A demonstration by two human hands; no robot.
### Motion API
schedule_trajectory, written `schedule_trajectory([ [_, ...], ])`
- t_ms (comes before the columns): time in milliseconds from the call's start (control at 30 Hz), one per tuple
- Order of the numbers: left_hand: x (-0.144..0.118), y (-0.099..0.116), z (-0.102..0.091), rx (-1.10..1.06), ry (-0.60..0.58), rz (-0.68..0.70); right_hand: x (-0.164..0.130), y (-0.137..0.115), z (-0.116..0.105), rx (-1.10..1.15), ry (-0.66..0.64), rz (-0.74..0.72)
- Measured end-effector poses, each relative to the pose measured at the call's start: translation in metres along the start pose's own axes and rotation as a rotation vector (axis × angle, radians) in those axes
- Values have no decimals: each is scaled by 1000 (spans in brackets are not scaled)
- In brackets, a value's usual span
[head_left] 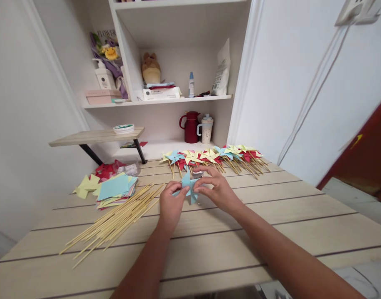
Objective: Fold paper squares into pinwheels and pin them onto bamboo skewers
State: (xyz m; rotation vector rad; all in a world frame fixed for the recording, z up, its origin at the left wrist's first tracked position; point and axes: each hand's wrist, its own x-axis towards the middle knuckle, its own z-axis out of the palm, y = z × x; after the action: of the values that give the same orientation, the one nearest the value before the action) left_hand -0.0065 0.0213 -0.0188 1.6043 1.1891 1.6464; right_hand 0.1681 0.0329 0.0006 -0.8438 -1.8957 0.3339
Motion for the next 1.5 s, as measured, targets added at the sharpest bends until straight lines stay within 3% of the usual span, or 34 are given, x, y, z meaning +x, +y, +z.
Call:
schedule_trajectory([
  [533,0,10,2,-66,17,-23,0,4,1,124,-19,69],
  [833,-1,4,3,-38,-2,14,0,5,1,138,-29,94],
  [1033,-1,5,2,-31,-1,15,1,0,0,141,-115,206],
  [1500,-4,7,5,-63,-23,-52,2,-7,0,178,-66,262],
])
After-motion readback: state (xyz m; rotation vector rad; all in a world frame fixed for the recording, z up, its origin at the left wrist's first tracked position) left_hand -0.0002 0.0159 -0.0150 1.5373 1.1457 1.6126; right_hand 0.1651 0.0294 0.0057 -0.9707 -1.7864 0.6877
